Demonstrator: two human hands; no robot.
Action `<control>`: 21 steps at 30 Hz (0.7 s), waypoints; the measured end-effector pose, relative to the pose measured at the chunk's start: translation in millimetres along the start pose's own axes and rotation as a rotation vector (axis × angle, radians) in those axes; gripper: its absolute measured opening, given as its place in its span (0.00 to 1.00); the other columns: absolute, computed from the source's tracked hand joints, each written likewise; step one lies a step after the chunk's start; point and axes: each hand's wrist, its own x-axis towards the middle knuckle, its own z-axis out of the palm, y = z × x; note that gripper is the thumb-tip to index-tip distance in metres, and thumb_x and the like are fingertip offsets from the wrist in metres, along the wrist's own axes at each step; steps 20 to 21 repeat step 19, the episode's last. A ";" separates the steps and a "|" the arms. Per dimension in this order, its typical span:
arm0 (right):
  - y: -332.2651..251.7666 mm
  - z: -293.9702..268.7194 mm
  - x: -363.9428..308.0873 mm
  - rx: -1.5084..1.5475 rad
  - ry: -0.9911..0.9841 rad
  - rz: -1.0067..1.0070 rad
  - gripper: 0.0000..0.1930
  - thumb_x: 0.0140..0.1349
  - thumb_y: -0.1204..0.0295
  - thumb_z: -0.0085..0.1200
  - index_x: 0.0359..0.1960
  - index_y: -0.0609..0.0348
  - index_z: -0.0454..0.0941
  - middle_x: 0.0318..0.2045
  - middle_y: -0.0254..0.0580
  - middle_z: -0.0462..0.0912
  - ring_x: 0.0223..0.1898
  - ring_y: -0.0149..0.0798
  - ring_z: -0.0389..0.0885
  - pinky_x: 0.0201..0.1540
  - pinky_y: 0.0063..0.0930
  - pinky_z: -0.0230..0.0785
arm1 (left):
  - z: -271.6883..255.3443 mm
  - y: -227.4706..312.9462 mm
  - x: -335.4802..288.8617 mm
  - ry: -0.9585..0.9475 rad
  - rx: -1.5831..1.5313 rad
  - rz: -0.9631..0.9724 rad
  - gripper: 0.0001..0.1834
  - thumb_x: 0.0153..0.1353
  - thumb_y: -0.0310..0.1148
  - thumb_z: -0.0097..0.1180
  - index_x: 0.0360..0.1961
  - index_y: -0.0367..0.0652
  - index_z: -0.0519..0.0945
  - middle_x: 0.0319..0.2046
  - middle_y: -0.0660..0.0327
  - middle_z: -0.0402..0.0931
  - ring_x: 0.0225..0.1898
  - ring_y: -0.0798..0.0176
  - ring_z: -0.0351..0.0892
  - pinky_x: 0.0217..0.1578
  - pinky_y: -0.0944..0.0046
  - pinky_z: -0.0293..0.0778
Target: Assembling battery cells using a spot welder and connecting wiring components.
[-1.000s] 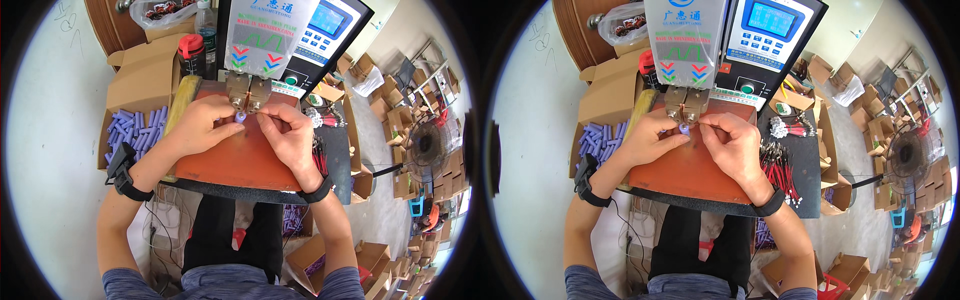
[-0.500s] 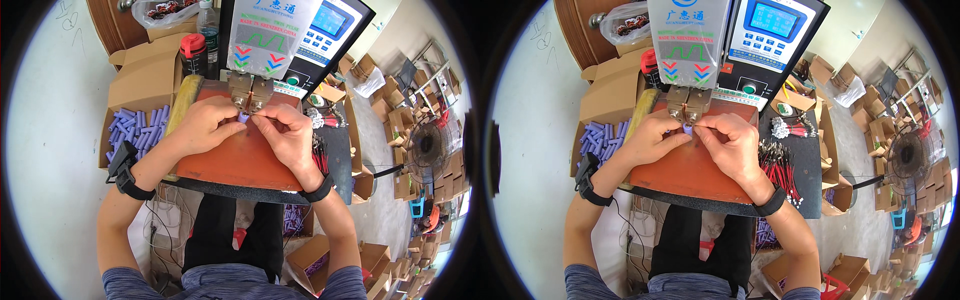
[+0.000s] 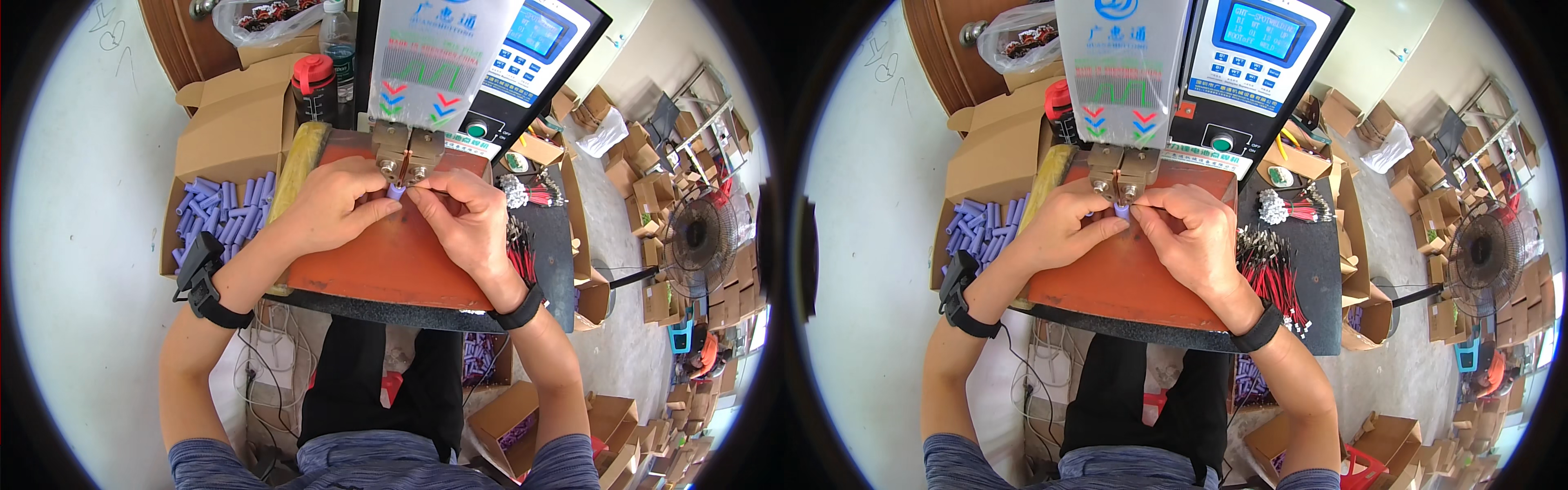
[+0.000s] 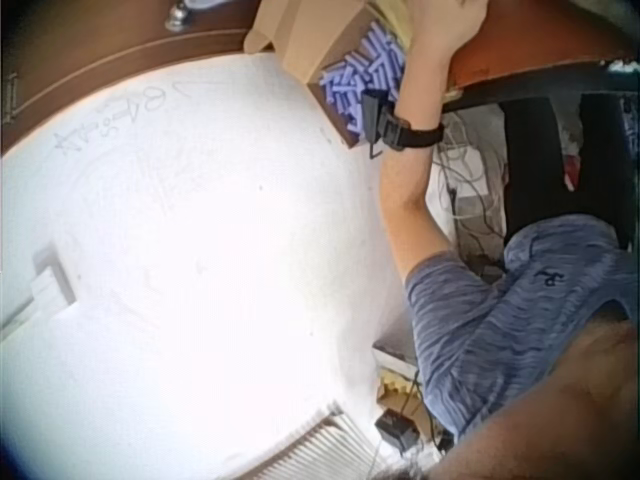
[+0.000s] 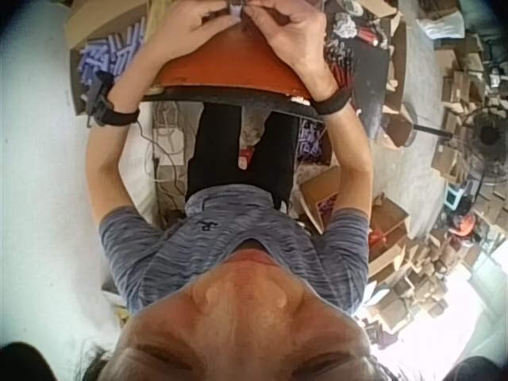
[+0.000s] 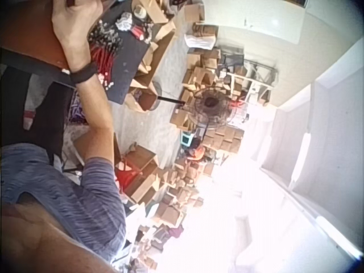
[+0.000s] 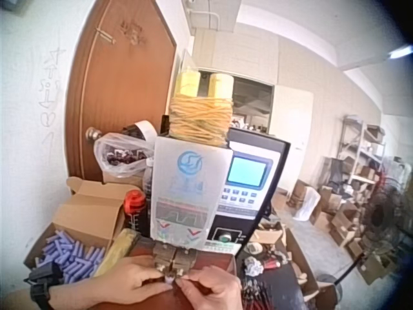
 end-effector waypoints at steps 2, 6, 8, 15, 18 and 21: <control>5.5 1.2 -2.2 0.020 -0.012 0.032 0.06 0.50 0.78 0.62 0.32 0.60 0.82 0.24 0.39 0.82 0.24 0.33 0.79 0.26 0.24 0.71 | -0.5 3.5 2.7 -0.008 -0.010 -0.025 0.11 0.55 0.35 0.60 0.28 0.38 0.76 0.25 0.53 0.73 0.32 0.48 0.73 0.31 0.54 0.67; -2.6 -2.7 -3.3 0.114 -0.031 0.206 0.12 0.49 0.81 0.57 0.37 0.61 0.75 0.21 0.37 0.78 0.22 0.31 0.77 0.26 0.22 0.69 | 2.8 -3.9 -0.2 0.079 -0.016 0.076 0.12 0.55 0.35 0.59 0.27 0.37 0.74 0.26 0.53 0.73 0.32 0.47 0.73 0.31 0.54 0.68; 4.1 -4.1 -3.7 0.116 0.008 0.177 0.13 0.49 0.81 0.55 0.38 0.61 0.73 0.20 0.36 0.76 0.21 0.30 0.77 0.27 0.22 0.70 | -0.4 -0.9 1.7 0.028 0.030 0.008 0.11 0.56 0.34 0.58 0.28 0.37 0.73 0.25 0.54 0.73 0.29 0.49 0.75 0.30 0.56 0.69; 3.6 -3.0 -3.2 0.060 0.011 0.241 0.07 0.56 0.78 0.57 0.37 0.62 0.80 0.27 0.40 0.82 0.29 0.30 0.82 0.33 0.21 0.73 | -0.1 -3.0 0.8 0.198 -0.219 -0.142 0.09 0.58 0.32 0.57 0.30 0.38 0.73 0.23 0.54 0.75 0.24 0.55 0.76 0.25 0.62 0.69; 3.2 -6.7 -2.2 -0.046 -0.049 0.182 0.08 0.57 0.75 0.59 0.39 0.60 0.81 0.31 0.43 0.85 0.34 0.33 0.85 0.34 0.20 0.73 | -3.4 -4.1 -0.1 0.019 -0.110 -0.145 0.13 0.55 0.36 0.61 0.36 0.39 0.74 0.26 0.55 0.76 0.27 0.59 0.77 0.29 0.61 0.71; 5.8 -7.1 -1.2 -0.127 -0.066 0.089 0.10 0.57 0.74 0.59 0.41 0.59 0.81 0.31 0.44 0.85 0.35 0.34 0.85 0.35 0.18 0.73 | -1.6 -7.0 -1.1 0.004 -0.066 -0.094 0.15 0.54 0.37 0.62 0.38 0.39 0.75 0.28 0.56 0.77 0.30 0.61 0.77 0.31 0.60 0.72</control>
